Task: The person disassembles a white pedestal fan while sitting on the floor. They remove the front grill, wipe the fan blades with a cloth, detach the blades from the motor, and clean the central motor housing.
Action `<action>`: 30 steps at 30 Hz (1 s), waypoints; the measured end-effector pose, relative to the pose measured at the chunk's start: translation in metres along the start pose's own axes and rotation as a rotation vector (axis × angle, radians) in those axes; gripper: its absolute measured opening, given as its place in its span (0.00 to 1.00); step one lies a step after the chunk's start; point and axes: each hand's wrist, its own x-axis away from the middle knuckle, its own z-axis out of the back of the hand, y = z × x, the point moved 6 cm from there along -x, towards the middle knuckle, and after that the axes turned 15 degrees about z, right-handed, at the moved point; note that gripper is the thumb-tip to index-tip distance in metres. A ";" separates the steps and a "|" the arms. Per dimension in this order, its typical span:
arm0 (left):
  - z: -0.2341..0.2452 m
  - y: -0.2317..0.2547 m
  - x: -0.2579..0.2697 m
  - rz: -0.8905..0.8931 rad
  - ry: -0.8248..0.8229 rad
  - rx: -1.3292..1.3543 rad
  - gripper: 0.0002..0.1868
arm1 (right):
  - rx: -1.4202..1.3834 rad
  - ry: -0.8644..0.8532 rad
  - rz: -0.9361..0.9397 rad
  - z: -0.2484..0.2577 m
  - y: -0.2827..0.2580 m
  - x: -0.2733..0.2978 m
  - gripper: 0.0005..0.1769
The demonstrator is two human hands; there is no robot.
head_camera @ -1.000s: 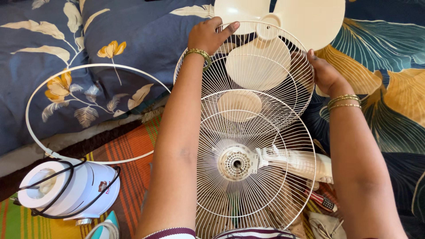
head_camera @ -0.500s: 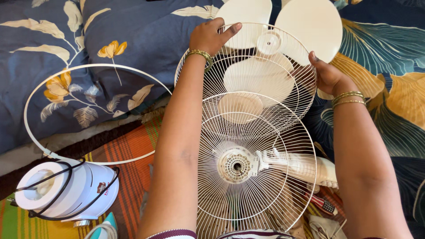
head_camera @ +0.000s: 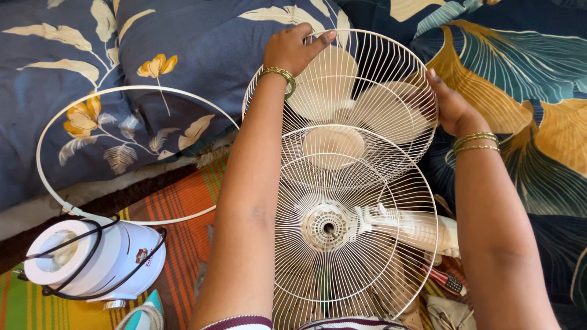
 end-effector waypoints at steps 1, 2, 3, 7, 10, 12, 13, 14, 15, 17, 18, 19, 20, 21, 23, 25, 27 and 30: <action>-0.001 0.001 0.000 -0.001 -0.001 -0.001 0.41 | -0.017 0.003 0.012 0.000 -0.001 0.000 0.39; 0.000 0.001 0.000 -0.006 0.006 -0.002 0.41 | -0.023 -0.006 0.026 -0.001 -0.002 0.000 0.39; 0.000 0.001 0.000 -0.011 0.013 -0.003 0.41 | -0.029 -0.017 0.039 -0.002 -0.003 0.001 0.39; 0.000 0.001 -0.001 -0.010 0.014 0.009 0.41 | 0.011 -0.001 0.024 0.000 -0.003 0.001 0.40; -0.002 0.001 -0.001 -0.014 0.019 -0.005 0.39 | 0.007 -0.021 0.037 0.001 0.001 -0.002 0.44; -0.008 0.001 0.001 -0.007 0.034 -0.020 0.37 | 0.041 0.036 0.039 0.005 0.009 -0.008 0.47; -0.012 -0.001 0.001 -0.004 0.042 -0.027 0.36 | 0.058 0.063 0.041 0.008 0.014 -0.012 0.49; -0.015 -0.005 0.002 -0.001 0.059 -0.045 0.35 | 0.041 0.088 0.061 0.009 0.020 -0.016 0.50; -0.020 -0.008 0.002 0.001 0.076 -0.062 0.34 | 0.024 0.113 0.083 0.010 0.028 -0.019 0.52; -0.031 -0.016 0.003 -0.014 0.121 -0.072 0.35 | 0.024 0.195 0.098 0.015 0.048 -0.024 0.54; -0.037 -0.021 0.005 -0.031 0.148 -0.065 0.37 | 0.040 0.252 0.093 0.020 0.060 -0.024 0.54; -0.042 -0.025 0.007 -0.047 0.175 -0.059 0.39 | 0.057 0.308 0.086 0.024 0.073 -0.023 0.55; -0.050 -0.030 0.009 -0.045 0.175 -0.093 0.39 | 0.058 0.342 0.119 0.026 0.082 -0.022 0.55; -0.056 -0.035 0.014 -0.043 0.174 -0.127 0.40 | 0.059 0.375 0.152 0.027 0.091 -0.019 0.56; -0.066 -0.043 0.015 -0.021 0.124 -0.174 0.41 | 0.058 0.434 0.135 0.030 0.103 -0.013 0.56; -0.072 -0.054 0.013 0.019 0.022 -0.201 0.43 | 0.055 0.482 0.035 0.028 0.112 -0.007 0.55; -0.073 -0.060 0.021 -0.008 -0.035 -0.265 0.47 | 0.040 0.494 0.040 0.022 0.109 -0.001 0.52; -0.070 -0.071 0.044 -0.016 -0.158 -0.338 0.50 | 0.033 0.527 -0.073 0.007 0.101 0.013 0.44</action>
